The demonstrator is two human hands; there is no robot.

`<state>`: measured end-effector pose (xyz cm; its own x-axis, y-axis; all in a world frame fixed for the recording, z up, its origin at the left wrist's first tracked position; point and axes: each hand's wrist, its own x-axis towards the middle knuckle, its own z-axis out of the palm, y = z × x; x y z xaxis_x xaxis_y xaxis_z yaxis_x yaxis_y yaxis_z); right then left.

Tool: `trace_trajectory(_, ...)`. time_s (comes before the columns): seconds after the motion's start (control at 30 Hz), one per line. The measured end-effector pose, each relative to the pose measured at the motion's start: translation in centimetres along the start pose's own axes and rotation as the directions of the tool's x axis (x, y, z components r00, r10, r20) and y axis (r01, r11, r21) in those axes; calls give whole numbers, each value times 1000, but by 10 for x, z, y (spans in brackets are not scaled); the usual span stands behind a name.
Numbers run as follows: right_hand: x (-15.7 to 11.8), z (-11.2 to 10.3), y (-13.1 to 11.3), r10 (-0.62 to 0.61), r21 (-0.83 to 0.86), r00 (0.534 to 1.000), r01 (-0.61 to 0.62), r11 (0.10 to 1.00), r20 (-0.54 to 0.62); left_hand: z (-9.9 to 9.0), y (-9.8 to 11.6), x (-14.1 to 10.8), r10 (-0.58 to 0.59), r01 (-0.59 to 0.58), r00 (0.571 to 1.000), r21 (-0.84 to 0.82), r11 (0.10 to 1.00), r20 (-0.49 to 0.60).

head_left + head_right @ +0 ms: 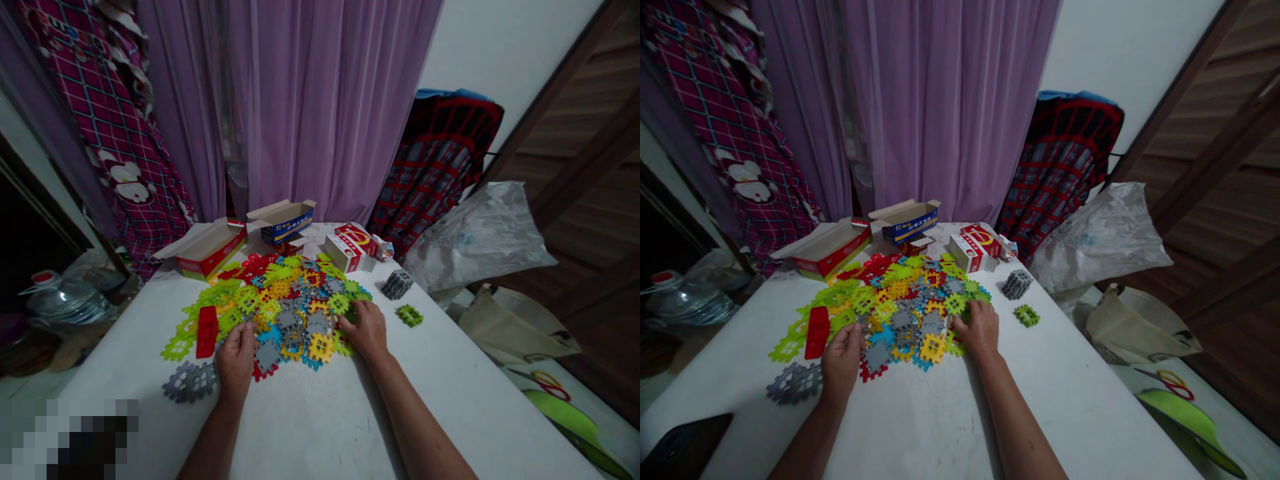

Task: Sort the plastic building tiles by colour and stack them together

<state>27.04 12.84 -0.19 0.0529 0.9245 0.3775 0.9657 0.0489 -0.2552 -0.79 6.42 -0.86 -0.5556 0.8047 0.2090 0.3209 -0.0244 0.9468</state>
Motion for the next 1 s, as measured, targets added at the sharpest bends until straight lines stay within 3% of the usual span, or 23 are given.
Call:
trace_trajectory(0.33, -12, -20, 72, -180, 22, 984, 180, 983, -7, 1, 4, 2, -19, 19, 1000, -10, 1000, -5)
trace_trajectory(0.5, -16, -44, 111, -255, -51, 950, 267, 962, 178, 1, 2, 2, -13, 13, 1000, -18, 1000, -3)
trace_trajectory(0.63, -10, -64, 122, -262, -111, 902, 316, 942, 342, 1, 1, 2, -11, 11, 1000, -11, 1000, 10)
trace_trajectory(0.73, -13, -68, 112, -129, -176, 938, 193, 965, 322, 0, 2, 2, -8, 8, 1000, -13, 1000, 17)
trace_trajectory(0.8, -22, -65, 100, 47, -206, 965, 8, 979, 259, 0, 2, 2, -3, 3, 1000, -17, 1000, 19)
trace_trajectory(0.87, -34, -61, 84, 221, -221, 950, -172, 960, 220, 1, 2, 2, -5, 5, 1000, -18, 1000, 21)
trace_trajectory(1.0, -50, -52, 58, 306, -269, 936, -253, 929, 176, 0, -1, 2, -24, 24, 1000, -6, 1000, 20)
